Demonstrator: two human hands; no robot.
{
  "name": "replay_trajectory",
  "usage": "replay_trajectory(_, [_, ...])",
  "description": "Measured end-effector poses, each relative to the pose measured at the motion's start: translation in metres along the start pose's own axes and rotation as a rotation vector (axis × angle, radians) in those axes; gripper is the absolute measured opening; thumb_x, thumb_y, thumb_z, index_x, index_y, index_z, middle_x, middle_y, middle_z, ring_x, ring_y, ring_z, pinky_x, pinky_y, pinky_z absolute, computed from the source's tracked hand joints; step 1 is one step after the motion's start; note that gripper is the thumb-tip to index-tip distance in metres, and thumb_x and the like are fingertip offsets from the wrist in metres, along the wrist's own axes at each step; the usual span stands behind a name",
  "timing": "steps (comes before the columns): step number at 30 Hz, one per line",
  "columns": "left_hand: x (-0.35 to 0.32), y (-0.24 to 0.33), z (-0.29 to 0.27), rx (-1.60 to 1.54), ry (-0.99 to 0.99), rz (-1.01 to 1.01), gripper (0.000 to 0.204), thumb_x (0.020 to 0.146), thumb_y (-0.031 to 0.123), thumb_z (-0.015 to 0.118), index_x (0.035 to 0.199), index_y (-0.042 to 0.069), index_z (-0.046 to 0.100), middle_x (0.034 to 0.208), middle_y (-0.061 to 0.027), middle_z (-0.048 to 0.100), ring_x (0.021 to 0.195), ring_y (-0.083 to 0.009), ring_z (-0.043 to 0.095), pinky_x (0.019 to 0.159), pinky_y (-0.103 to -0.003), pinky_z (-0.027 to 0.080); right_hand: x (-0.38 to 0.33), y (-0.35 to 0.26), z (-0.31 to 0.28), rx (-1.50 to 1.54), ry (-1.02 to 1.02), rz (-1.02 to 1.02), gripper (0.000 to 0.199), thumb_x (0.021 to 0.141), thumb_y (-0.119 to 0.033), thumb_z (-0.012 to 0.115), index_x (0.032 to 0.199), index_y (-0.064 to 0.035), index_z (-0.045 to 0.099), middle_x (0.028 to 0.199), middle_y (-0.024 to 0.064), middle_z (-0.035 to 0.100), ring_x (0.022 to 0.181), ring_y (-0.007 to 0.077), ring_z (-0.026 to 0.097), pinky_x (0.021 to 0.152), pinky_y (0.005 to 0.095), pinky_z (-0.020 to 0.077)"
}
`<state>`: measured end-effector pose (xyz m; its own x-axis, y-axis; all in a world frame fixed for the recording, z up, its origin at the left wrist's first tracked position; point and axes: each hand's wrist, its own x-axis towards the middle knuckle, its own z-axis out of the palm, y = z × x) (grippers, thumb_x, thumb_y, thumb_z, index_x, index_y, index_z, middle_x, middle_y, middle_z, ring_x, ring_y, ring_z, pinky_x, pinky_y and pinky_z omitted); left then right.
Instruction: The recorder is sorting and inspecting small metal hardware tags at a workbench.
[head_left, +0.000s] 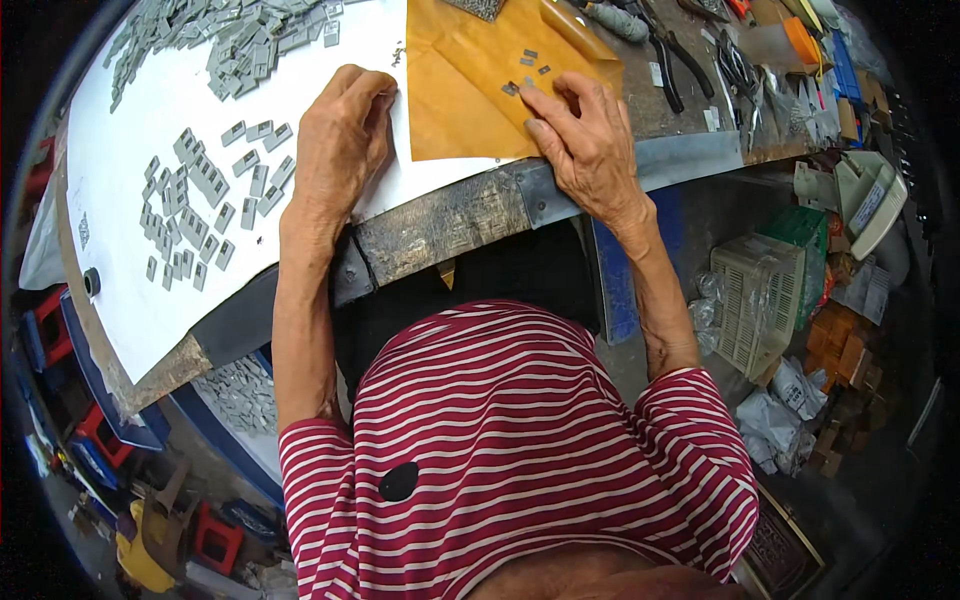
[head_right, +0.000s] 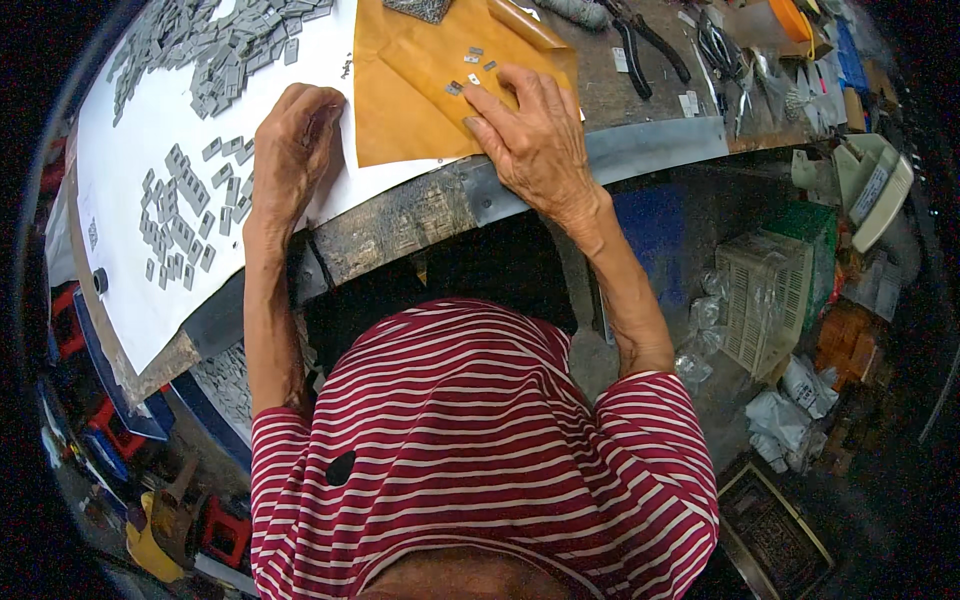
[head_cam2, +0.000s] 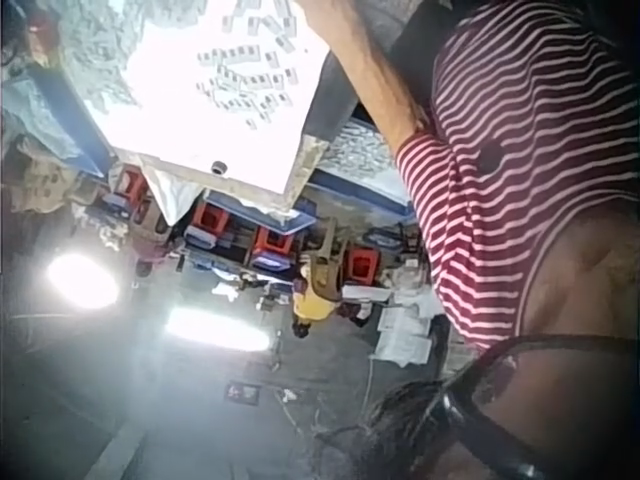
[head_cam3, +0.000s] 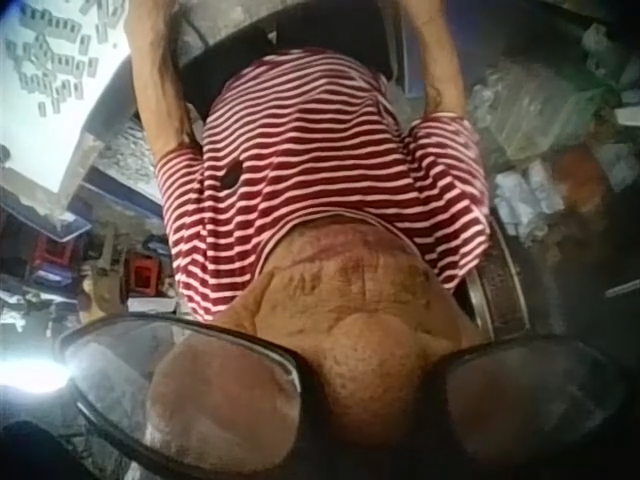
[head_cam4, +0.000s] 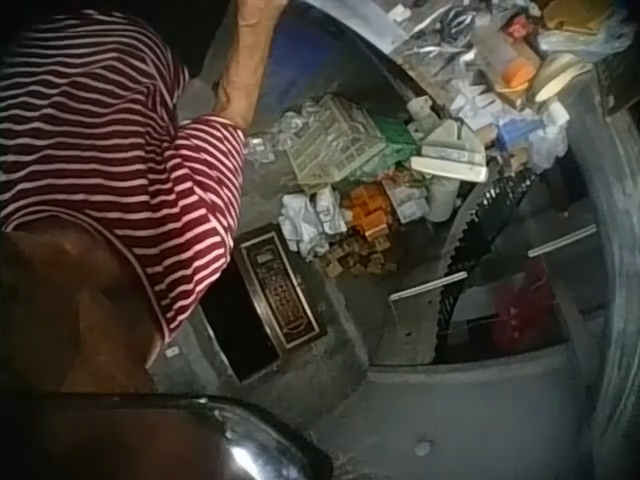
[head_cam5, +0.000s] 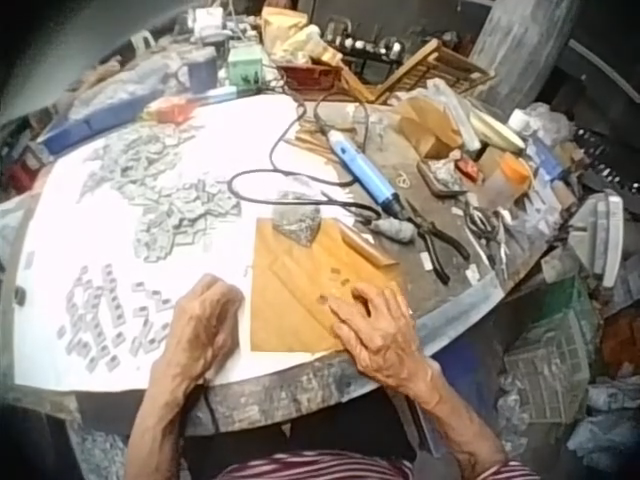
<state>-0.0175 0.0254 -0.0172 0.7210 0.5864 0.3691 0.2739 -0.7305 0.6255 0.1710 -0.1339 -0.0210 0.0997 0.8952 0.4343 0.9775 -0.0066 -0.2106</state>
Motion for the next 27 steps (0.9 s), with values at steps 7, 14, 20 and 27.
replay_trajectory(7, [0.000, 0.001, -0.002, 0.000, -0.041, -0.057, 0.015, 0.077, -0.007, 0.053, 0.090, -0.002, 0.057, 0.082, -0.0102, 0.055, 0.068, -0.0199, 0.057, 0.063, -0.027, 0.045, 0.007, -0.007, 0.000, -0.003, -0.042, -0.022, 0.031, 0.078, -0.022, 0.060, 0.105, -0.0074, 0.058, 0.099, 0.0115, 0.049, 0.091, 0.0265, 0.048, 0.077, 0.0375, 0.0373])
replay_trajectory(14, [0.001, 0.002, -0.001, -0.006, -0.017, -0.031, 0.008, 0.079, 0.000, 0.054, 0.086, 0.000, 0.057, 0.080, -0.0121, 0.056, 0.066, -0.0270, 0.057, 0.061, -0.034, 0.047, 0.006, -0.005, 0.004, -0.019, -0.004, -0.010, 0.034, 0.078, -0.021, 0.059, 0.108, -0.0051, 0.055, 0.100, 0.0125, 0.049, 0.091, 0.0270, 0.048, 0.077, 0.0379, 0.0364])
replay_trajectory(20, [0.000, 0.003, -0.002, 0.033, -0.045, -0.042, 0.008, 0.080, 0.001, 0.053, 0.087, 0.000, 0.057, 0.081, -0.0117, 0.056, 0.066, -0.0257, 0.058, 0.062, -0.033, 0.048, 0.007, -0.013, 0.000, -0.078, -0.038, 0.001, 0.031, 0.080, -0.018, 0.058, 0.108, -0.0048, 0.055, 0.100, 0.0122, 0.049, 0.088, 0.0265, 0.049, 0.078, 0.0372, 0.0386])
replay_trajectory(27, [0.000, 0.002, -0.002, 0.028, -0.049, -0.042, 0.009, 0.080, 0.002, 0.053, 0.088, 0.000, 0.057, 0.082, -0.0117, 0.056, 0.067, -0.0255, 0.058, 0.063, -0.033, 0.048, 0.004, -0.014, -0.001, -0.075, 0.000, 0.011, 0.029, 0.079, -0.015, 0.058, 0.106, -0.0024, 0.055, 0.096, 0.0123, 0.050, 0.085, 0.0268, 0.049, 0.076, 0.0363, 0.0404])
